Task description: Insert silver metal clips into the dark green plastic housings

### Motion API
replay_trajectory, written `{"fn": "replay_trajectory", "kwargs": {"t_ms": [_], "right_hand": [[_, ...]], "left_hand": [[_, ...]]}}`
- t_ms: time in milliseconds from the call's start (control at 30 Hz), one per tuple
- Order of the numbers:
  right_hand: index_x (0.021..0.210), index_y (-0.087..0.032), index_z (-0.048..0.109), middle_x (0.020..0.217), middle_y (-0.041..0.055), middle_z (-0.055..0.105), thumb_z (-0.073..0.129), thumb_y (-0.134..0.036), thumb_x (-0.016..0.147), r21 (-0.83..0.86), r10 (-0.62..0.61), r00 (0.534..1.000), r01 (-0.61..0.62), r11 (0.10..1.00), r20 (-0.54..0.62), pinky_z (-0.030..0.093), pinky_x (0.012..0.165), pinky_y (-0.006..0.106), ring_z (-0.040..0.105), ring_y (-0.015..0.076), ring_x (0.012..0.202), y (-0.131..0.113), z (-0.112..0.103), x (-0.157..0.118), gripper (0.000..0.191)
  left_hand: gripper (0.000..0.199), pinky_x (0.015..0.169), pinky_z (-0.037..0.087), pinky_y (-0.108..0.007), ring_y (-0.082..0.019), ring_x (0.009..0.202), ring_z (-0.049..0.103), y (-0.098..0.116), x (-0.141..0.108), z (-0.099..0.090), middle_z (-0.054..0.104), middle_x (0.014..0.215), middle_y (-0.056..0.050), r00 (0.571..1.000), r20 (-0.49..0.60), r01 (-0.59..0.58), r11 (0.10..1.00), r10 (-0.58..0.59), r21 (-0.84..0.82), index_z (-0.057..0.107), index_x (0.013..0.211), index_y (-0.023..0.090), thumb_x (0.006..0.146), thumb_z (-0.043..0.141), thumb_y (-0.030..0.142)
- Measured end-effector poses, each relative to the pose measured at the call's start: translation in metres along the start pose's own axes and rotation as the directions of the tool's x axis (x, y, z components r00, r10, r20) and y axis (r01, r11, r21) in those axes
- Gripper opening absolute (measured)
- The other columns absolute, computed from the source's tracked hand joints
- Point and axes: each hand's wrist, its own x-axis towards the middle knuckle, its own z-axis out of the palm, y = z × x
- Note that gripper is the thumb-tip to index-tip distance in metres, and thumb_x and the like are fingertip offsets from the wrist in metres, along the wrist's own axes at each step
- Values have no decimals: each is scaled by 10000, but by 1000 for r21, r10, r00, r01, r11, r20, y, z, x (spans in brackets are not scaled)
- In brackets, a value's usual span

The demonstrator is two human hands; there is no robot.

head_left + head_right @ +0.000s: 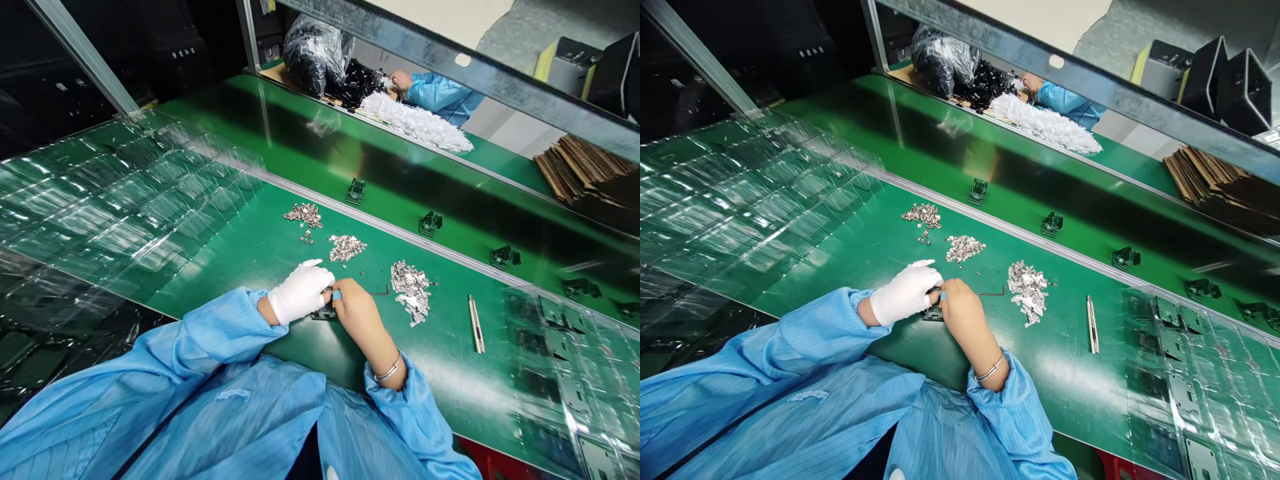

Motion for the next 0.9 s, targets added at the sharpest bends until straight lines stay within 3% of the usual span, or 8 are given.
{"fn": "replay_trajectory", "kwargs": {"t_ms": [100,200,300,400,533,667,767,900], "right_hand": [[863,-173,545,850,57,600,440,-85,766,74,103,993,-99,992,-62,420,692,277,565,189,779,8,-4,0,168],[840,-180,543,725,23,588,451,-123,785,151,278,957,-264,953,-81,390,605,259,546,167,637,21,-7,-2,122],[896,-177,562,680,17,584,433,-133,814,153,342,939,-336,929,-17,380,579,258,532,164,585,37,-7,-7,158],[954,-179,586,840,62,617,436,-128,828,38,267,962,-265,963,-56,411,680,290,555,192,743,51,-7,-13,202],[880,-172,594,957,97,584,448,-52,767,-108,105,994,-105,989,-10,401,808,355,497,237,910,67,-8,-19,220],[905,-159,544,916,80,568,400,-29,774,34,59,997,-61,998,41,414,792,324,506,204,871,67,-3,-20,234],[948,-173,543,937,56,576,404,-48,798,164,16,996,-31,986,93,423,794,287,536,172,871,62,3,-20,239],[962,-180,554,982,59,581,423,-30,773,161,10,995,-26,987,100,430,818,289,545,178,912,56,10,-19,275]], "left_hand": [[214,1039,398,-433,-221,961,607,-5,-5,1,646,958,-82,998,-41,38,985,-46,-166,605,971,145,837,497,272],[531,1021,430,-408,-254,1198,499,-6,-13,4,519,1278,-151,985,-132,62,941,-112,-334,461,1244,113,812,561,404],[646,1049,398,-461,-306,1235,464,-1,-20,10,483,1324,-171,993,-102,33,957,-65,-290,451,1259,116,714,669,384],[554,1015,424,-460,-306,1174,513,3,-21,17,535,1255,-159,996,-37,74,965,-86,-250,480,1220,118,705,646,241],[645,1025,420,-405,-267,1198,495,-6,-22,22,489,1291,-150,986,-51,126,921,-156,-369,381,1266,117,686,651,201],[522,890,479,-369,-239,1004,587,-19,-25,22,585,1092,-70,985,30,170,894,-173,-415,449,1140,182,666,668,203],[521,900,464,-361,-238,1032,575,-23,-26,23,582,1118,-73,985,23,165,894,-172,-417,446,1149,186,675,661,199],[537,925,450,-364,-242,1065,559,-22,-26,24,577,1143,-83,985,26,166,903,-169,-397,451,1167,178,675,666,197]]}}
